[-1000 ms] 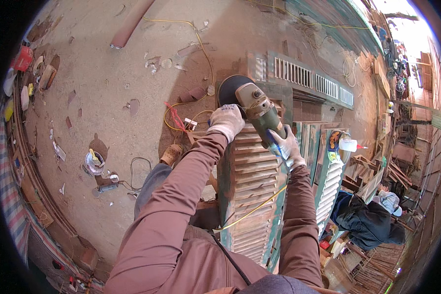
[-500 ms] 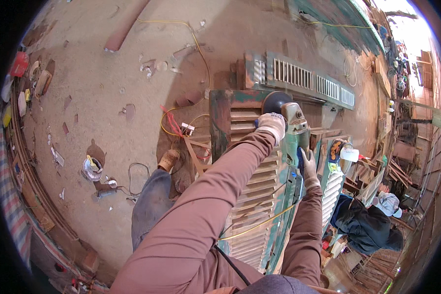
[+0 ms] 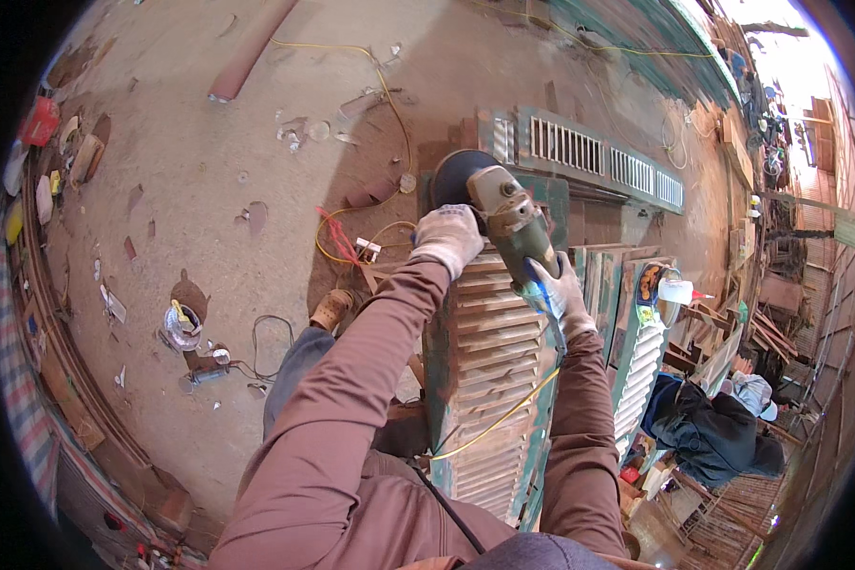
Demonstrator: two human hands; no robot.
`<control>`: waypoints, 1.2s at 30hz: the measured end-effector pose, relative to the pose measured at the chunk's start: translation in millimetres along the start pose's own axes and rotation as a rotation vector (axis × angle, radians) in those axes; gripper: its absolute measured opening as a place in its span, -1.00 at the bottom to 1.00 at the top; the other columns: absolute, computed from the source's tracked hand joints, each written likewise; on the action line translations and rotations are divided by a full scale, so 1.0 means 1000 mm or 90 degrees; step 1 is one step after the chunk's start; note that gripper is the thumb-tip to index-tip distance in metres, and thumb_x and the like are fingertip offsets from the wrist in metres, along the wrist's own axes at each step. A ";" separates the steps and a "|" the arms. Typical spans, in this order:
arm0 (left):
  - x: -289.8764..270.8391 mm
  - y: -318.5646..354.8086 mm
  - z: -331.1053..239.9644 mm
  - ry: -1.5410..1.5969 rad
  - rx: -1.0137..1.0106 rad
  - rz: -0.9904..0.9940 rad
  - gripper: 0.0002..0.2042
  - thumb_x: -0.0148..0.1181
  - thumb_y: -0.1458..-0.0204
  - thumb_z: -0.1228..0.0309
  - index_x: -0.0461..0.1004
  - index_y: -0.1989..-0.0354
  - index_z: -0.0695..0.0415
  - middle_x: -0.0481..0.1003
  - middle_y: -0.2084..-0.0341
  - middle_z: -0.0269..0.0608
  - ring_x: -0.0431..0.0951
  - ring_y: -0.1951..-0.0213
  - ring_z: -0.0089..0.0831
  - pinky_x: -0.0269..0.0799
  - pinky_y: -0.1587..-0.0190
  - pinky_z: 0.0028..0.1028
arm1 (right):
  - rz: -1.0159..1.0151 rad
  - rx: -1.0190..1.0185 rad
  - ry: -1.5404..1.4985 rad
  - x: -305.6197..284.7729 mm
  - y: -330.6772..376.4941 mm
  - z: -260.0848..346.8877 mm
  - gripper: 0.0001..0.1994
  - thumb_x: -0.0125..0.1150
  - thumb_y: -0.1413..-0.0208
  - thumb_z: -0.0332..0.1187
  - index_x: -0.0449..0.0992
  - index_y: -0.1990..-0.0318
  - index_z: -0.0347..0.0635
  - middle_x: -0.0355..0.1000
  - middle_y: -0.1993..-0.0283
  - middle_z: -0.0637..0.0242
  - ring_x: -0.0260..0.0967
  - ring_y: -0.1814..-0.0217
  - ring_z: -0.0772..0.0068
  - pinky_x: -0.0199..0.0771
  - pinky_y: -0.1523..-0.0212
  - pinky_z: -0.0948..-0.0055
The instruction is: The person uses a handheld power sander to sand the surface of a wooden slatted panel. The person moves the sander across the slats and frame, removing old paint and smoothing the wood.
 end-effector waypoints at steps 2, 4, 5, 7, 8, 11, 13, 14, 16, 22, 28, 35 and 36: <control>-0.002 0.001 0.004 0.010 -0.012 -0.011 -0.70 0.13 0.00 0.26 0.65 0.22 0.19 0.58 0.17 0.17 0.61 0.06 0.01 0.52 0.01 -0.12 | 0.040 -0.007 0.009 -0.002 0.004 0.019 -0.21 0.45 0.09 0.10 0.35 -0.19 -0.27 0.51 0.02 -0.13 0.51 -0.06 0.08 0.43 -0.05 0.27; 0.000 -0.004 0.002 0.000 -0.010 -0.004 -0.70 0.14 0.00 0.26 0.65 0.21 0.19 0.58 0.17 0.18 0.60 0.06 0.02 0.52 0.01 -0.12 | 0.012 -0.029 0.030 -0.006 0.001 0.011 -0.20 0.44 0.08 0.10 0.34 -0.19 -0.29 0.51 0.01 -0.13 0.50 -0.08 0.07 0.43 -0.06 0.27; 0.000 -0.009 -0.002 -0.012 -0.007 -0.001 -0.70 0.15 0.00 0.26 0.65 0.21 0.19 0.58 0.18 0.18 0.60 0.06 0.02 0.52 0.01 -0.12 | 0.002 -0.039 0.056 -0.006 -0.003 0.012 -0.21 0.44 0.08 0.09 0.34 -0.19 -0.29 0.49 -0.02 -0.14 0.49 -0.10 0.06 0.43 -0.06 0.26; 0.000 -0.016 -0.010 -0.025 0.001 0.002 -0.69 0.17 0.01 0.26 0.64 0.21 0.20 0.59 0.20 0.18 0.61 0.07 0.02 0.52 0.03 -0.12 | 0.008 -0.005 0.021 -0.011 -0.007 0.010 -0.20 0.42 0.06 0.10 0.33 -0.21 -0.29 0.48 -0.06 -0.13 0.47 -0.12 0.02 0.42 -0.08 0.25; 0.004 -0.021 -0.015 -0.031 0.014 0.004 -0.69 0.18 0.01 0.26 0.65 0.21 0.20 0.59 0.20 0.18 0.61 0.08 0.02 0.53 0.03 -0.12 | -0.017 0.000 0.061 -0.016 -0.010 0.005 -0.20 0.41 0.05 0.12 0.33 -0.22 -0.28 0.48 -0.07 -0.12 0.47 -0.12 0.03 0.41 -0.08 0.25; 0.012 -0.034 -0.035 -0.046 0.055 0.031 -0.69 0.19 0.01 0.24 0.65 0.21 0.20 0.60 0.20 0.15 0.63 0.09 0.00 0.54 0.04 -0.14 | 0.011 0.014 -0.060 -0.026 -0.012 -0.010 -0.20 0.36 0.02 0.15 0.32 -0.23 -0.27 0.47 -0.10 -0.10 0.47 -0.11 0.04 0.41 -0.09 0.24; 0.025 -0.041 -0.051 -0.041 0.081 0.039 -0.70 0.18 0.00 0.25 0.65 0.22 0.20 0.60 0.20 0.14 0.63 0.10 -0.01 0.55 0.05 -0.15 | -0.033 0.015 -0.047 -0.035 -0.033 -0.075 -0.21 0.34 0.01 0.16 0.33 -0.23 -0.27 0.46 -0.11 -0.10 0.46 -0.13 0.06 0.39 -0.11 0.24; 0.030 -0.046 -0.054 -0.042 0.082 0.038 -0.70 0.17 0.00 0.25 0.66 0.22 0.19 0.60 0.20 0.13 0.64 0.10 -0.02 0.55 0.06 -0.16 | -0.043 0.010 -0.044 -0.032 -0.036 -0.075 -0.21 0.33 0.00 0.16 0.33 -0.23 -0.27 0.45 -0.12 -0.10 0.45 -0.14 0.06 0.38 -0.11 0.24; 0.040 -0.055 -0.062 -0.038 0.094 0.038 -0.72 0.10 -0.03 0.33 0.65 0.19 0.19 0.60 0.17 0.12 0.63 0.08 -0.03 0.55 0.05 -0.15 | -0.034 0.053 -0.029 -0.040 -0.034 -0.082 -0.20 0.32 -0.01 0.15 0.31 -0.27 -0.25 0.40 -0.19 -0.13 0.39 -0.23 0.07 0.35 -0.17 0.26; 0.070 -0.081 -0.113 -0.081 0.162 0.111 -0.70 0.07 -0.05 0.35 0.64 0.12 0.14 0.60 0.11 0.03 0.63 0.04 -0.11 0.55 0.05 -0.14 | -0.075 -0.179 0.262 -0.073 -0.042 -0.166 -0.31 0.29 -0.11 -0.06 0.26 -0.33 -0.21 0.35 -0.19 -0.11 0.33 -0.25 0.11 0.34 -0.19 0.32; 0.095 -0.090 -0.135 -0.103 0.208 0.111 -0.70 0.09 -0.06 0.33 0.64 0.10 0.11 0.60 0.09 -0.03 0.62 0.02 -0.15 0.54 0.02 -0.19 | -0.053 0.096 -0.187 -0.073 -0.033 -0.179 -0.55 0.02 -0.31 -0.40 0.30 -0.34 0.10 0.25 -0.24 0.11 0.34 -0.09 0.38 0.41 -0.04 0.48; 0.066 -0.081 -0.097 -0.075 0.166 0.043 -0.69 0.10 -0.04 0.30 0.64 0.12 0.13 0.60 0.11 0.01 0.62 0.03 -0.10 0.55 0.02 -0.16 | -0.067 -0.236 0.340 -0.050 -0.019 -0.141 -0.23 0.08 -0.04 -0.69 0.23 -0.36 0.41 0.20 -0.27 -0.06 0.34 -0.18 -0.15 0.41 -0.17 0.22; 0.045 -0.069 -0.087 -0.078 0.165 0.072 -0.69 0.09 -0.03 0.30 0.64 0.12 0.14 0.60 0.11 0.05 0.62 0.03 -0.08 0.54 0.01 -0.14 | -0.080 -0.301 0.394 -0.044 -0.017 -0.122 -0.38 0.16 -0.12 -0.50 0.26 -0.35 0.17 0.31 -0.19 -0.07 0.39 -0.15 -0.09 0.38 -0.16 0.23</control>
Point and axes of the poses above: each hand's wrist, its own y-axis away from the middle knuckle, its own x-axis out of the palm, z = x × y, the point moved 3 cm from there along -y, towards the middle knuckle
